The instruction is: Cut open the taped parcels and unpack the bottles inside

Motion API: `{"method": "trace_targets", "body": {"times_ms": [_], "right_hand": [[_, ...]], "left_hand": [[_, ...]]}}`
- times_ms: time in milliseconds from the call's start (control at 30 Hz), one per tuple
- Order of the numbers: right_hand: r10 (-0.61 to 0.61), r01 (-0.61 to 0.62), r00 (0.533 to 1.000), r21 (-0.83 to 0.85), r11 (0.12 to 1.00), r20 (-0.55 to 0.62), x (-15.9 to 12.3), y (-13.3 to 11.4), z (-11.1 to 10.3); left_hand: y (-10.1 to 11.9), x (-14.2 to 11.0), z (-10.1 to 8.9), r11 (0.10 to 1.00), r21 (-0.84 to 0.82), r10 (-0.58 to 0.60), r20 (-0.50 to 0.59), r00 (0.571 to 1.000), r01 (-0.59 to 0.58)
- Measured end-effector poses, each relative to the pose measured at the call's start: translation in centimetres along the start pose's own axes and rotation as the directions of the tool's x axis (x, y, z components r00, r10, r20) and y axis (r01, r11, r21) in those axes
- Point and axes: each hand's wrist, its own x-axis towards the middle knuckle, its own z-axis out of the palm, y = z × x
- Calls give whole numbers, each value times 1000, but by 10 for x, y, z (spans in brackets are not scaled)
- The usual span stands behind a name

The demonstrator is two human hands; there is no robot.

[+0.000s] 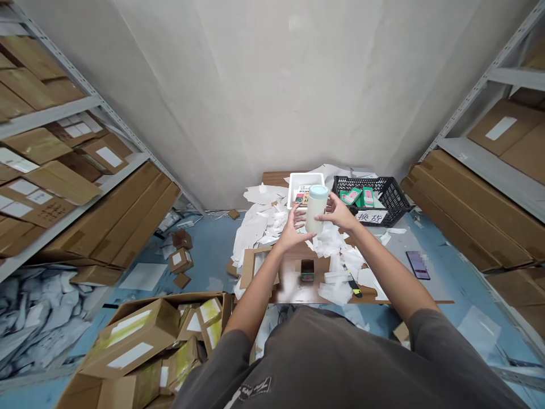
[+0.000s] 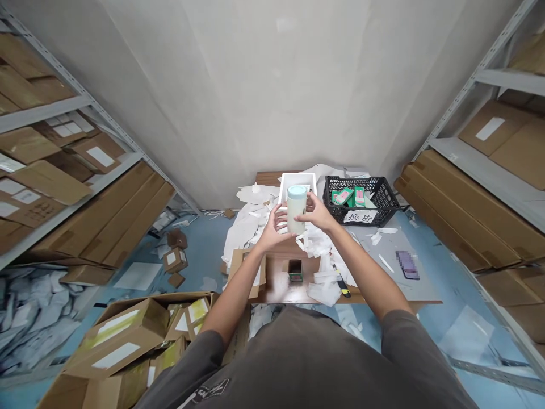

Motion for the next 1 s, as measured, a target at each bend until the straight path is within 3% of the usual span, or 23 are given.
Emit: {"method": "trace_targets", "body": {"times_ms": [100, 300, 367, 467, 600, 767, 900, 1000], "right_hand": [[7, -4, 995, 28, 1000, -97, -1, -2, 3], [24, -28, 998, 67, 997, 60, -6, -6, 0], [-10, 10, 1000, 18, 1000, -23, -6, -6, 2], [-66, 59, 988, -56, 997, -138, -6, -6, 5], [-60, 56, 996, -65, 996, -60, -6, -12, 6], [-73, 62, 987, -83, 995, -143, -9, -18, 11], [-55, 52, 997, -55, 997, -46, -13, -20, 18], [-84, 78, 990, -60, 995, -109, -15, -20, 25]], "left_hand": [[12, -1, 10, 994, 103, 44, -53, 998, -38], [26, 4, 16, 997, 75, 30, 52, 998, -33], [32, 5, 20, 979, 189, 72, 17, 997, -74], [40, 4, 28, 939, 337, 115, -123, 986, -68], [47, 4, 34, 971, 237, 54, -120, 991, -24], [44, 6, 30, 972, 235, 67, -158, 985, -28], [42, 5, 26, 997, 78, 14, -88, 996, -7], [42, 3, 26, 991, 129, 36, -128, 991, -19]]}}
